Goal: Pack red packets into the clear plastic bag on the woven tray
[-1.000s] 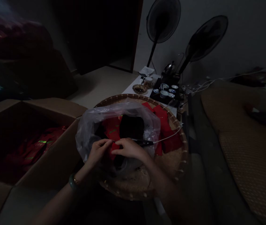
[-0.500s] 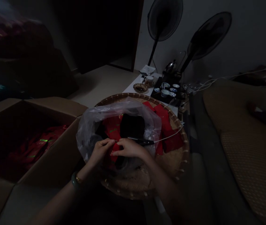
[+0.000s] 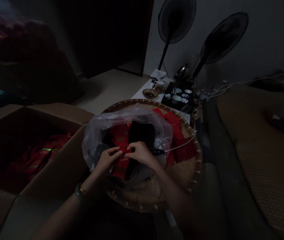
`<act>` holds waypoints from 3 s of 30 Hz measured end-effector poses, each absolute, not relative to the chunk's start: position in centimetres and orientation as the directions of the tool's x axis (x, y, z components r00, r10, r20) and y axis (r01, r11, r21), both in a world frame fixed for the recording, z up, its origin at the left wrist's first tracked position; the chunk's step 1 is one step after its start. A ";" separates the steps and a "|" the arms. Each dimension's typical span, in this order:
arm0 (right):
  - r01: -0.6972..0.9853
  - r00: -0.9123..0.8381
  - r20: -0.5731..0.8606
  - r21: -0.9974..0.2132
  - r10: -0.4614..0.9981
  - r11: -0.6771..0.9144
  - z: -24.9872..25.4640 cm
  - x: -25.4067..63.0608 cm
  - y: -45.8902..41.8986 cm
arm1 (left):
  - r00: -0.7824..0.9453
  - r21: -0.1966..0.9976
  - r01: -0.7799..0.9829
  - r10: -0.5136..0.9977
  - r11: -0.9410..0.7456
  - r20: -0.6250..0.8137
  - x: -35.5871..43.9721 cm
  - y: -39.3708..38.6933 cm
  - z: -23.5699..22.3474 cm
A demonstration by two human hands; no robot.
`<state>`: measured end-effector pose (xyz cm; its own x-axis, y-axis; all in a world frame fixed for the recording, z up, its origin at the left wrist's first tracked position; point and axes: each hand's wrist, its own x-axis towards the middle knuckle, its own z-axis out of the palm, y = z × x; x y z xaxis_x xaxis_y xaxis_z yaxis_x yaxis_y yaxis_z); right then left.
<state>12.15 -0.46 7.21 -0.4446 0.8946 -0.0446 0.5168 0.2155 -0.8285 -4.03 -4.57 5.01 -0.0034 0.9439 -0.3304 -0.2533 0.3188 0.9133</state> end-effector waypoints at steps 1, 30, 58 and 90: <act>0.482 -0.417 -0.057 -0.860 0.907 0.168 6.9 12.2 -0.4 | 0.025 0.908 -0.242 0.937 0.343 -0.347 -4.1 -4.6 5.0; 0.541 -0.485 0.532 -0.442 0.694 0.716 12.8 12.9 -6.4 | 0.222 0.919 0.313 0.960 -0.238 0.173 -5.0 -6.1 5.0; 0.272 -0.303 0.212 -0.915 0.929 0.298 9.9 12.3 -3.8 | 0.219 0.879 0.469 0.976 -0.089 -0.018 -5.3 -5.5 3.2; 0.174 -0.207 -0.135 -0.980 0.969 -0.100 5.3 11.3 -3.2 | 0.118 0.967 -0.024 0.961 0.254 -0.250 -4.8 -5.3 4.6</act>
